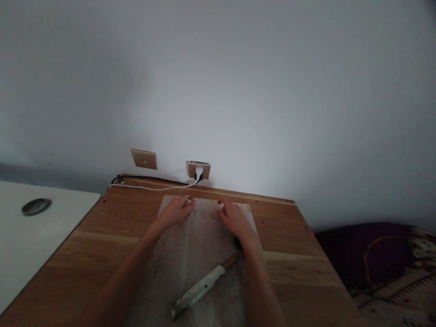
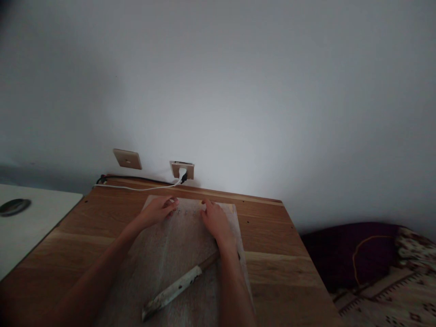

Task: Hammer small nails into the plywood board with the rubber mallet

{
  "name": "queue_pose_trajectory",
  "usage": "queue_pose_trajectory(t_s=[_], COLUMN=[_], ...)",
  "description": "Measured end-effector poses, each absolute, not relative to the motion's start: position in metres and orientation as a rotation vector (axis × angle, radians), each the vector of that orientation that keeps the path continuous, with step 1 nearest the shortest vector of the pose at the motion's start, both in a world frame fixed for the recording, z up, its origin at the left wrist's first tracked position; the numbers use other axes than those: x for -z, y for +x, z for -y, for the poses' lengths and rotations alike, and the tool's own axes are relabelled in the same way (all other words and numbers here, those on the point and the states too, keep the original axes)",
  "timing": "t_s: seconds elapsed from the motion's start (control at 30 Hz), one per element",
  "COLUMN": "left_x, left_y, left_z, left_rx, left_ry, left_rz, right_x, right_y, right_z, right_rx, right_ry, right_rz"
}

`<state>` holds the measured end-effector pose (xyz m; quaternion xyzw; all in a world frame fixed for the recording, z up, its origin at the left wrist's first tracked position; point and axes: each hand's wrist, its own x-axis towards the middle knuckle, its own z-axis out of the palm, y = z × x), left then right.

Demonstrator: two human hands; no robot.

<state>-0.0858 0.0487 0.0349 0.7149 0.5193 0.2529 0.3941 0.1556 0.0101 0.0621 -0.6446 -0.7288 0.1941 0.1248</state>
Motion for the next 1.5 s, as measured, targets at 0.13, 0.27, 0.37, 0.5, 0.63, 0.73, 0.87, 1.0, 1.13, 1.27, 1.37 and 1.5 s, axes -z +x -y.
queue_pose_trajectory(t_s=[0.13,0.27,0.37,0.5,0.63,0.73,0.87,1.0,1.13,1.27,1.37,1.5], left_x=[-0.039,-0.040,-0.037,-0.034,-0.035,-0.040,-0.047,-0.059,-0.076,-0.088,-0.089,-0.086], left_y=[-0.087,-0.090,-0.092,-0.092,-0.091,-0.089,-0.090,-0.090,-0.086,-0.085,-0.085,-0.081], left_z=[-0.047,-0.046,-0.046,-0.044,-0.042,-0.042,-0.044,-0.045,-0.041,-0.039,-0.041,-0.042], left_rx=[-0.651,-0.628,-0.574,-0.523,-0.521,-0.481,-0.549,-0.800,-1.000,-1.207,-1.207,-1.137], left_ry=[1.898,2.011,2.071,2.167,2.260,2.316,2.286,2.121,1.567,0.816,0.326,0.008], left_rz=[-1.362,-1.400,-1.388,-1.304,-1.308,-1.348,-1.423,-1.409,-1.195,-0.803,-0.575,-0.469], right_x=[-0.060,-0.059,-0.059,-0.057,-0.056,-0.057,-0.058,-0.059,-0.059,-0.062,-0.066,-0.079], right_y=[0.152,0.153,0.153,0.154,0.155,0.156,0.156,0.156,0.155,0.156,0.157,0.158], right_z=[-0.010,-0.010,-0.010,-0.011,-0.012,-0.012,-0.012,-0.012,-0.011,-0.011,-0.012,-0.010], right_rx=[-0.554,-0.539,-0.535,-0.530,-0.523,-0.520,-0.513,-0.513,-0.530,-0.553,-0.569,-0.872], right_ry=[-1.867,-1.874,-1.882,-1.890,-1.907,-1.918,-1.930,-1.922,-1.895,-1.842,-1.791,-1.461], right_rz=[2.136,2.139,2.144,2.153,2.155,2.155,2.157,2.162,2.162,2.137,2.113,1.744])
